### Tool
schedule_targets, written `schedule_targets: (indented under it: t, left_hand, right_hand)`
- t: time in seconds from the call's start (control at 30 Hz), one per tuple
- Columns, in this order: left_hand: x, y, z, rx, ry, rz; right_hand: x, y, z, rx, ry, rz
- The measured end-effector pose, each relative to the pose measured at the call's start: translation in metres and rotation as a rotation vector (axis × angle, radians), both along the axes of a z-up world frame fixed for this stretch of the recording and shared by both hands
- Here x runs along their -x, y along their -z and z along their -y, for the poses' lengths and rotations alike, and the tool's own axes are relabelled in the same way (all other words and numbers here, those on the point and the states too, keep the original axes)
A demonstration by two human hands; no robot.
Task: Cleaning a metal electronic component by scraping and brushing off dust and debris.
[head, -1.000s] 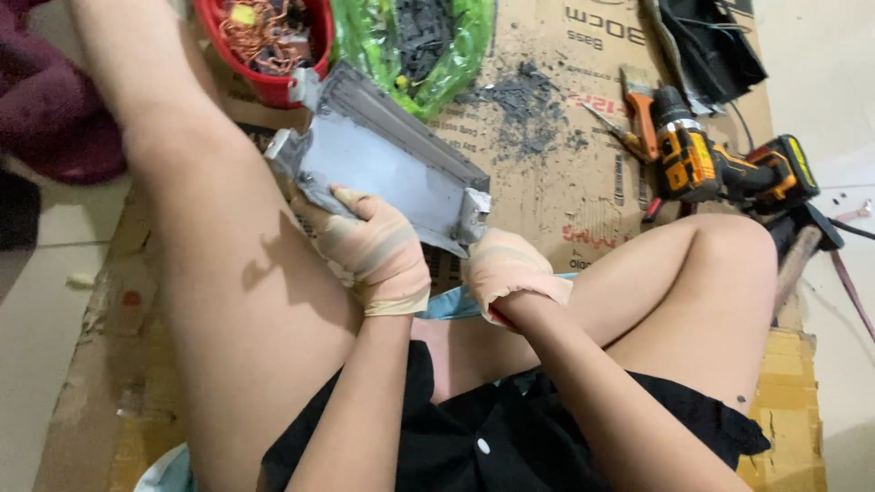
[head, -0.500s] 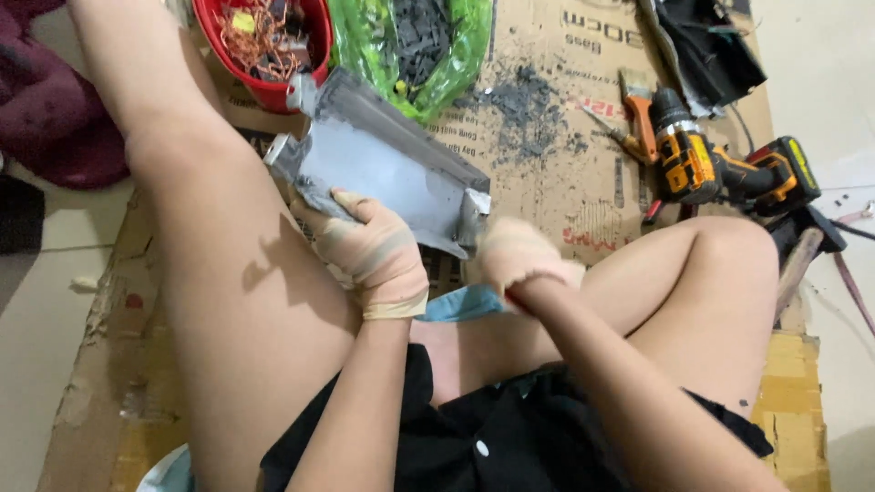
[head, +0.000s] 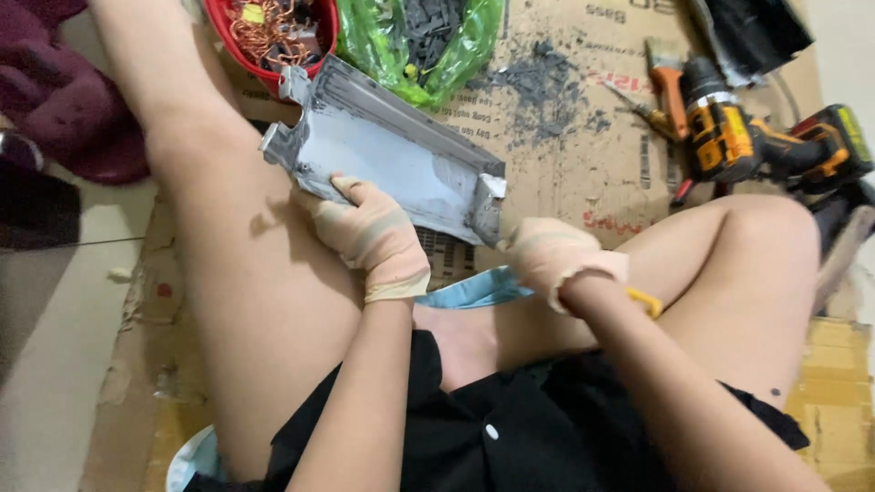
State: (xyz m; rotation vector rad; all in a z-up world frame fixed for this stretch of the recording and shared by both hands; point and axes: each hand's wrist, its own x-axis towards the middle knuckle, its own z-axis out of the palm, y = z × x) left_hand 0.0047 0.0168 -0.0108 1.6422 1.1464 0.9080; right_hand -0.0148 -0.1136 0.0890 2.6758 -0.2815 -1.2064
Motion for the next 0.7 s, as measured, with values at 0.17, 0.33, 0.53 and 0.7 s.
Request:
schedule_targets:
  t: [0.17,0.33,0.53,0.7]
  left_hand:
    - [-0.001,0.020,-0.012,0.080,0.082,0.063]
    - [-0.006,0.025,-0.014,0.060,0.052,0.074]
    - [-0.013,0.021,-0.013,0.034,0.016,0.135]
    - [-0.009,0.013,-0.008,0.090,0.003,0.131]
  right_hand:
    - [-0.028,0.048,0.040,-0.001,0.415,0.131]
    - [0.003,0.049,0.032,-0.035,0.000,0.114]
    - [0.021,0.007,0.000,0.015,-0.096,0.018]
    - [0.020,0.012,0.014,0.003,-0.097,0.058]
